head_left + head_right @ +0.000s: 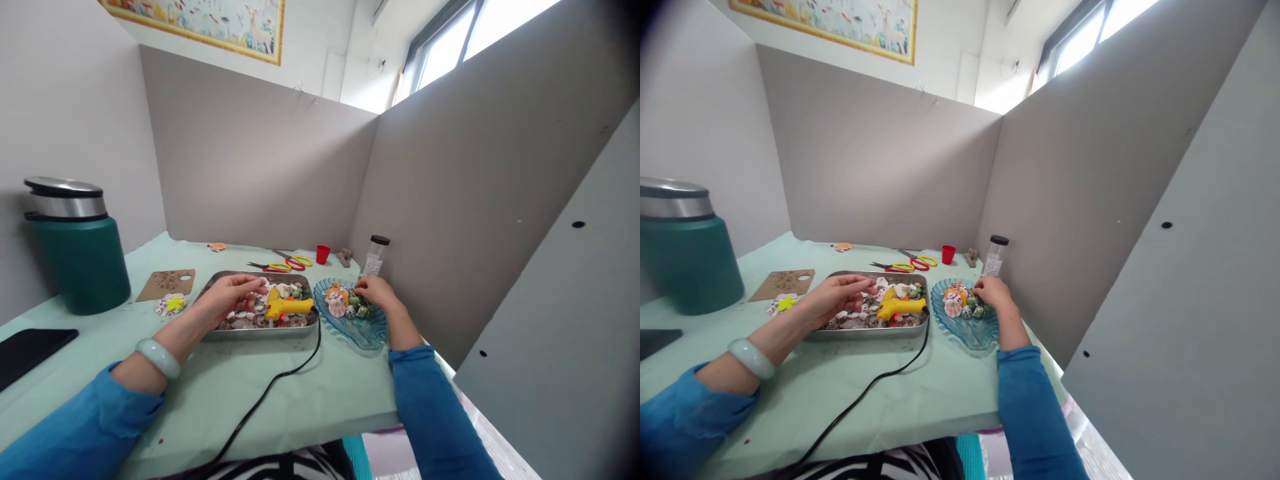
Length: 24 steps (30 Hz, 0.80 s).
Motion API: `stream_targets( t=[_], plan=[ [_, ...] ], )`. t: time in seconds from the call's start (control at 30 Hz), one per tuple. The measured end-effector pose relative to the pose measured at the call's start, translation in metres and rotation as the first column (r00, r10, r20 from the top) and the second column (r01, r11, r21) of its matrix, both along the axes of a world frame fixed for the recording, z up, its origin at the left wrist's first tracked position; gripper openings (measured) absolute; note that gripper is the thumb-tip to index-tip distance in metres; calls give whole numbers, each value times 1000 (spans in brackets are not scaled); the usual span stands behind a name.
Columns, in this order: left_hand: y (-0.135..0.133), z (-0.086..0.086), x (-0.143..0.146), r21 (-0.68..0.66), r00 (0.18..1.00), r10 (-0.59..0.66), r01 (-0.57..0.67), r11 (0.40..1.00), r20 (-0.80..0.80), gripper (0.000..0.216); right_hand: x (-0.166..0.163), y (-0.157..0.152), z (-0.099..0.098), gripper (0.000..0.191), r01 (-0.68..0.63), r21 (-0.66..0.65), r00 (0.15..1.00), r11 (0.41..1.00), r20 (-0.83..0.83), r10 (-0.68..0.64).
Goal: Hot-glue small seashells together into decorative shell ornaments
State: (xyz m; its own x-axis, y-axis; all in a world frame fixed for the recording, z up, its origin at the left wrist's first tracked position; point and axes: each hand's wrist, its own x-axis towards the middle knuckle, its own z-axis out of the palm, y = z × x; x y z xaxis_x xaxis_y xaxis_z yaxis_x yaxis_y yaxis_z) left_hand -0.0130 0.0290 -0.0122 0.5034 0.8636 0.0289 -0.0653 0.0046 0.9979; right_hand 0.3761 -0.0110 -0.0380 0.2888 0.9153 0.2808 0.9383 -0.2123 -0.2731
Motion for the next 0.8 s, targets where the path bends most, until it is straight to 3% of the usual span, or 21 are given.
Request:
stream_targets(
  t=[0.4,0.57,0.63,0.7,0.8],
  plan=[
    [-1,0,1,-3,1000,-4,4,1000,-9,40,0,-6,11,15,-31,99,986,995,-162,47],
    [-8,6,1,11,1000,-6,6,1000,-29,40,-38,-17,29,30,-129,229,937,965,-291,194],
    [-11,8,1,27,1000,-12,13,1000,-25,41,-72,-21,38,30,-247,365,782,898,-472,407],
    [-13,8,1,66,998,-63,63,996,-4,41,-110,-25,45,28,-377,404,628,833,-550,551],
    [-13,6,2,115,991,-132,130,985,3,41,-159,-30,50,24,-500,402,524,767,-565,637]
  ],
)
